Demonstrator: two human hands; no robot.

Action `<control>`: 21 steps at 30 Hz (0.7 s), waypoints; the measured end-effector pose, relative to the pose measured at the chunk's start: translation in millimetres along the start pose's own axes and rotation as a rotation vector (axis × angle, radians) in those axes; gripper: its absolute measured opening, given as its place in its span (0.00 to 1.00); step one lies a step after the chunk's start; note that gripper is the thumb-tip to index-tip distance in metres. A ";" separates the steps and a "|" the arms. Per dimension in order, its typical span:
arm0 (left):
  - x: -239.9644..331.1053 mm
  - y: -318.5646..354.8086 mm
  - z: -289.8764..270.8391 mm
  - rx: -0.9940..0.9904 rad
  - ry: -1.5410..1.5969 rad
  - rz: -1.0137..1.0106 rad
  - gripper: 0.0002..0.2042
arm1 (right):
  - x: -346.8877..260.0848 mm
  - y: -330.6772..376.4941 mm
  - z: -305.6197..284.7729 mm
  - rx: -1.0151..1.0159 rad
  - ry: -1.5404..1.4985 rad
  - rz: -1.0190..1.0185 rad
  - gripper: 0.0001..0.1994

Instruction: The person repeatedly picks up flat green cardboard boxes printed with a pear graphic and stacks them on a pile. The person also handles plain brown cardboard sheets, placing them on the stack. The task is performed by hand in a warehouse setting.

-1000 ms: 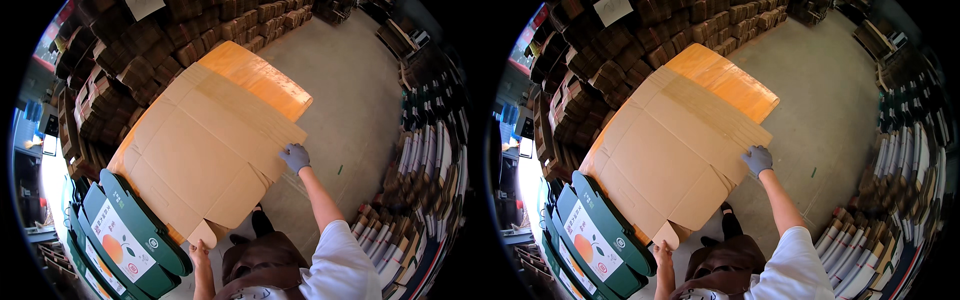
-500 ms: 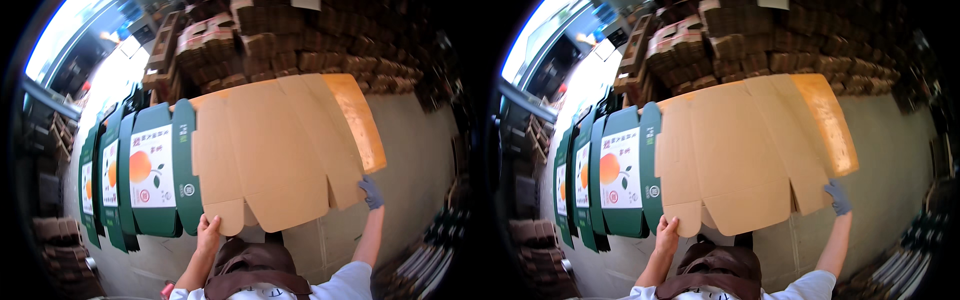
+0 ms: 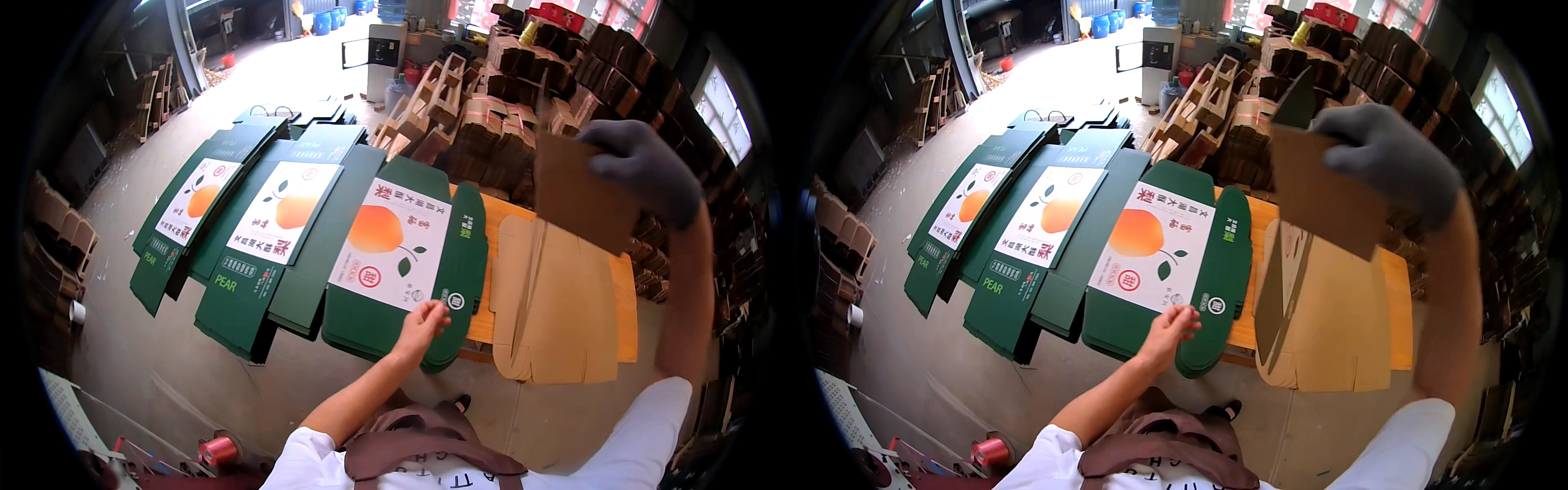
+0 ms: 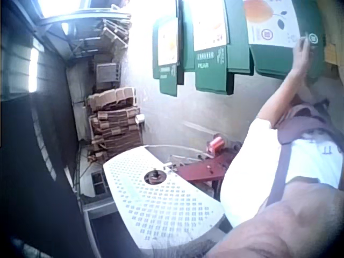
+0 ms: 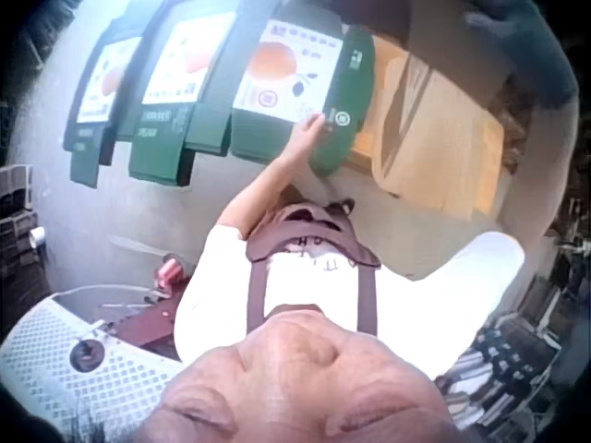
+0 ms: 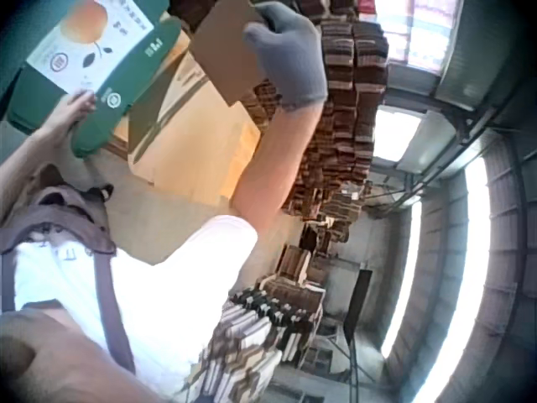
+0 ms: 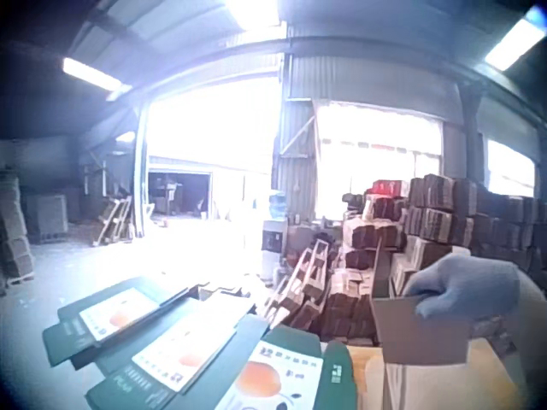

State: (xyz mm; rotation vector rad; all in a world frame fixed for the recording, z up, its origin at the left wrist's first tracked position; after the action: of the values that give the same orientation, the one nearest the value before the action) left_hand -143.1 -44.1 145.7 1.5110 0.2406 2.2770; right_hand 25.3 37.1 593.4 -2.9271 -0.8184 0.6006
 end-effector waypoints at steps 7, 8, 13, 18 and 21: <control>157.8 10.3 -143.2 -0.071 0.480 -0.013 0.26 | -166.4 -124.5 306.4 -0.484 0.522 -0.040 0.07; 145.4 -6.1 -186.5 -0.192 0.507 -0.068 0.24 | -179.6 -131.1 343.4 -0.444 0.484 -0.023 0.07; 92.1 23.2 -266.0 0.095 0.116 -0.379 0.08 | -208.0 -93.9 444.6 -0.627 0.058 -0.172 0.16; 45.1 26.7 -313.5 0.197 -0.097 -0.365 0.04 | -74.2 -145.2 486.1 -0.532 -0.559 0.105 0.23; 53.2 31.1 -292.8 0.129 -0.142 -0.194 0.07 | 97.4 -205.1 497.9 -0.157 -0.675 0.538 0.24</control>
State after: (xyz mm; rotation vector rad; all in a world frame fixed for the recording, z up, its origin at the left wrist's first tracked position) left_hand -435.5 -28.7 83.8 1.6284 0.4799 2.0276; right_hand -186.8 232.3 128.2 -3.0927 -0.0539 1.6840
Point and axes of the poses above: each hand's wrist, its own y-axis away from the middle knuckle, its own z-axis out of the palm, x = y × z, the point moved 7 cm from there along -y, towards the middle knuckle, and after that the axes turned 2 degrees about -z, right-handed, at the moved point
